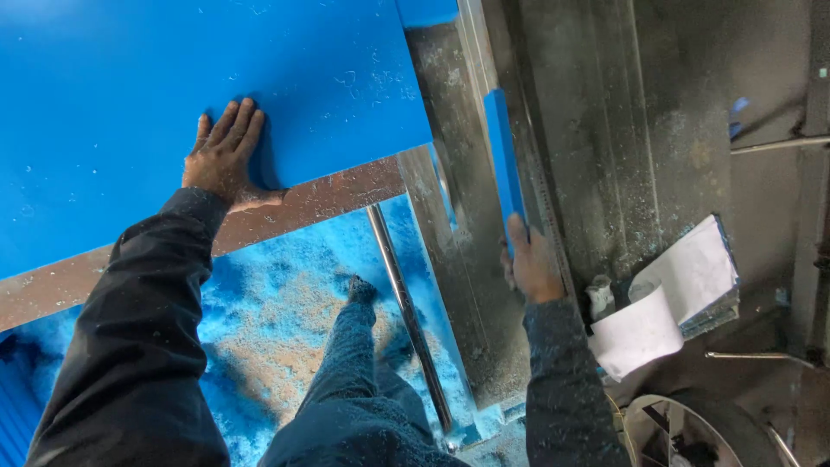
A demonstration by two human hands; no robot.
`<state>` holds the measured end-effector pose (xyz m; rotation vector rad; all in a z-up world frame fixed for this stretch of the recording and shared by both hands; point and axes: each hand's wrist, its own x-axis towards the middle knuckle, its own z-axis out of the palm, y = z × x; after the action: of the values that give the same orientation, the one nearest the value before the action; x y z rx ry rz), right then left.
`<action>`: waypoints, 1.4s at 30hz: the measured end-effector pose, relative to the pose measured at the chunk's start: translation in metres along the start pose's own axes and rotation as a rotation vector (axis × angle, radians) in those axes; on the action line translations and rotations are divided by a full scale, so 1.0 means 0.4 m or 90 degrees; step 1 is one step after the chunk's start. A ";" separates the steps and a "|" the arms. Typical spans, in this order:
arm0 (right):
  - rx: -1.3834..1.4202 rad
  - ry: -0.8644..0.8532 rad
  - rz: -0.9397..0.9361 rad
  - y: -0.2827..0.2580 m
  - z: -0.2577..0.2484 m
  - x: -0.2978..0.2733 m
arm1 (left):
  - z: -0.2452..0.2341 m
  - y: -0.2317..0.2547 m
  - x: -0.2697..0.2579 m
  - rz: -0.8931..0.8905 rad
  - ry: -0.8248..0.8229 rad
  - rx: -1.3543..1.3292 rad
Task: Cutting blue plastic sheets to size using a table saw.
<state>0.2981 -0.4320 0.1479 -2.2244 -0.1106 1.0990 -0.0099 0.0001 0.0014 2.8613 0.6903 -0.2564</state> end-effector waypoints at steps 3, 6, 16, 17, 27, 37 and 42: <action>0.050 -0.009 0.010 0.104 0.031 -0.153 | -0.017 -0.004 0.013 -0.015 0.001 0.011; 0.192 -0.007 0.050 0.270 0.112 -0.286 | 0.013 -0.001 -0.012 -0.015 0.017 0.030; 0.225 -0.074 -0.013 0.346 0.499 -0.499 | 0.117 -0.019 -0.153 -0.010 0.024 -0.053; 0.213 -0.079 -0.034 0.330 0.544 -0.508 | 0.131 -0.030 -0.182 -0.007 0.017 -0.073; 0.164 -0.068 -0.115 0.134 0.870 -0.455 | 0.068 -0.276 -0.375 -0.207 -0.007 -0.293; 0.091 0.033 -0.290 0.028 1.330 -0.074 | -0.001 -0.676 -0.103 -0.225 0.107 -0.255; 0.059 -0.080 -0.056 -0.136 1.375 -0.039 | -0.064 -0.837 0.145 -0.166 0.142 -0.242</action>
<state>-0.1067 -0.1125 -0.0519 -2.0487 -0.2045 1.1710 -0.1115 0.3236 -0.0328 2.4558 1.0318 0.1493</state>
